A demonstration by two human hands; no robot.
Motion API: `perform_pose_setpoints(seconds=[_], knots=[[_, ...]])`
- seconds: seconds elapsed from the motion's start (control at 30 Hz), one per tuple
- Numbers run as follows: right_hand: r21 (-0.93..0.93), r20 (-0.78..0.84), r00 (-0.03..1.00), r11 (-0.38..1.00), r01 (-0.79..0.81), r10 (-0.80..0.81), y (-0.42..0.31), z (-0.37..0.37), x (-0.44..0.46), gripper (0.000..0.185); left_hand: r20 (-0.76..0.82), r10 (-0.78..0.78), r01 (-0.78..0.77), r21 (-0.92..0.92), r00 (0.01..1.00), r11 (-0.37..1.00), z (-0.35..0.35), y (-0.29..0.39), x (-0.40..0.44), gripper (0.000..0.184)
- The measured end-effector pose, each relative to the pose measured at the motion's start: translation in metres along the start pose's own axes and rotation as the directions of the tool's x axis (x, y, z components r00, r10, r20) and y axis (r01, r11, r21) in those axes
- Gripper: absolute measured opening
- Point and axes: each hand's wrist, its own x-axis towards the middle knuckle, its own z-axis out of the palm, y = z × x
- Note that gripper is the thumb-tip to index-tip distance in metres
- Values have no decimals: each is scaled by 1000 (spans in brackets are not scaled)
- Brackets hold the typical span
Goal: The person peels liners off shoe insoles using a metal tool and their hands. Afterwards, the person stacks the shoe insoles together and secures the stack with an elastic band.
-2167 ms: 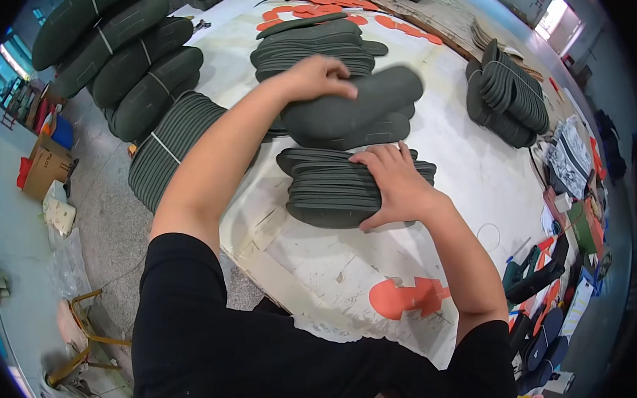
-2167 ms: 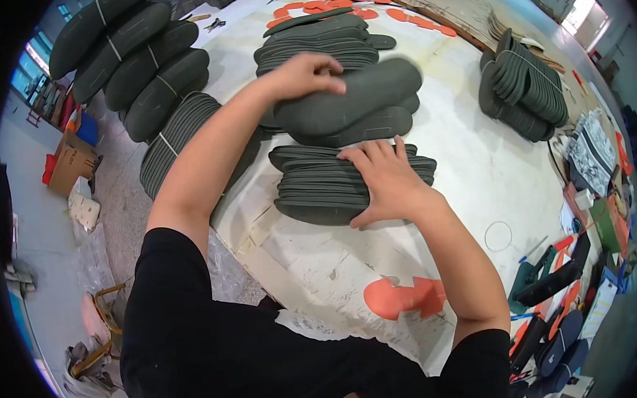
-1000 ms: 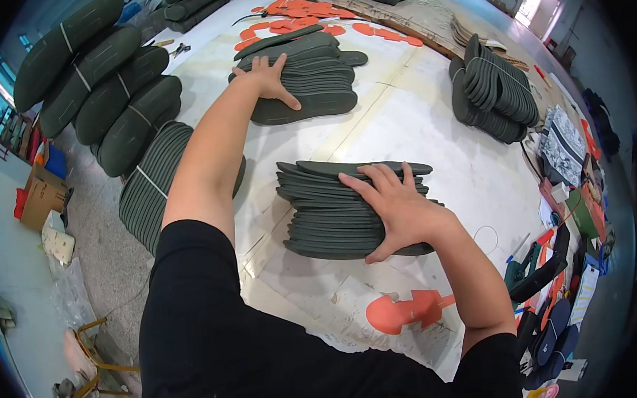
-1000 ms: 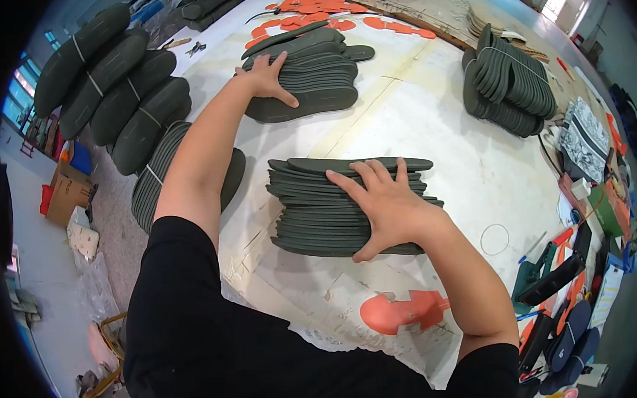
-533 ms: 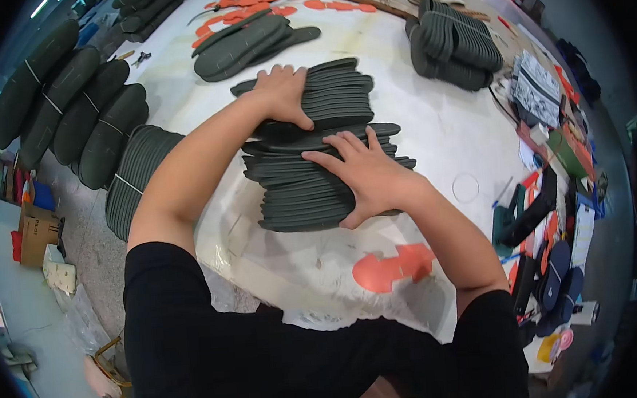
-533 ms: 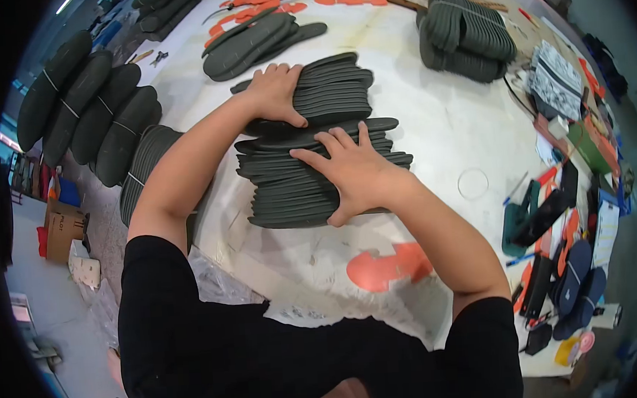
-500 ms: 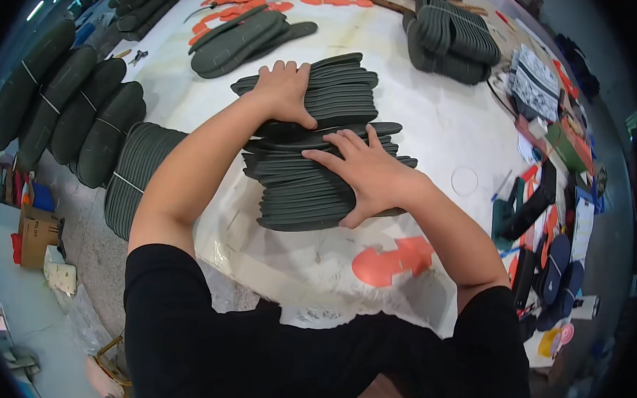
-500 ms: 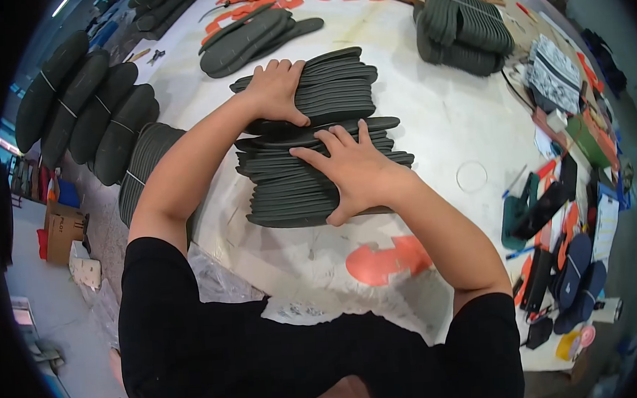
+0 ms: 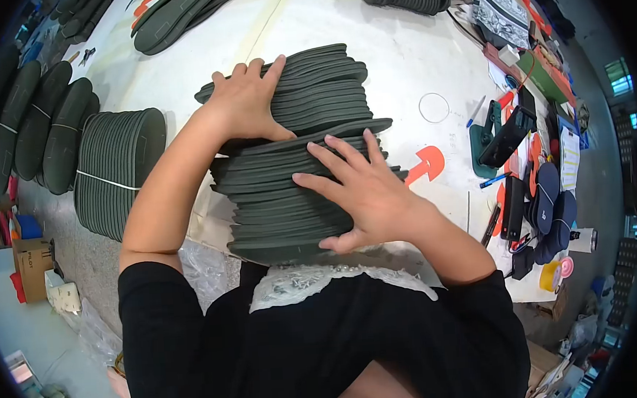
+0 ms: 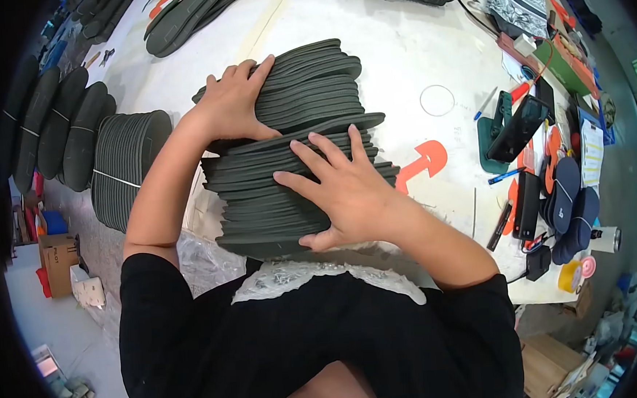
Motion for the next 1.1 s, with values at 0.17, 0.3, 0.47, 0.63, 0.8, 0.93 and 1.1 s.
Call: perform_pose_setpoints(seconds=[0.17, 0.3, 0.47, 0.63, 0.8, 0.93, 1.1], knots=[[38, -106, 993, 998, -42, 46, 12, 1, -6, 81, 120, 14, -5, -77, 993, 997, -6, 4, 1, 118], [477, -340, 864, 860, -182, 371, 83, -11, -28, 66, 90, 21, 5, -285, 996, 959, -16, -8, -23, 101], [936, -253, 513, 343, -85, 820, 145, -9, 1, 67, -29, -327, 58, -965, 945, 254, 36, -64, -27, 58], [958, -211, 612, 284, -24, 762, 142, 19, 67, 73, -41, -479, -10, -998, 877, 68, 51, -55, -19, 43], [956, -110, 725, 273, -111, 680, 149, 24, 62, 76, -22, -528, 28, -996, 849, 86, 46, -54, -32, 36], [898, -78, 760, 377, -228, 646, 141, 29, 50, 73, 6, -563, 18, -1000, 826, 16, 43, -50, -43, 32], [699, -334, 716, 671, -248, 612, 121, 23, 29, 57, 65, -550, 118, -991, 833, 61, 43, -58, -45, 36]])
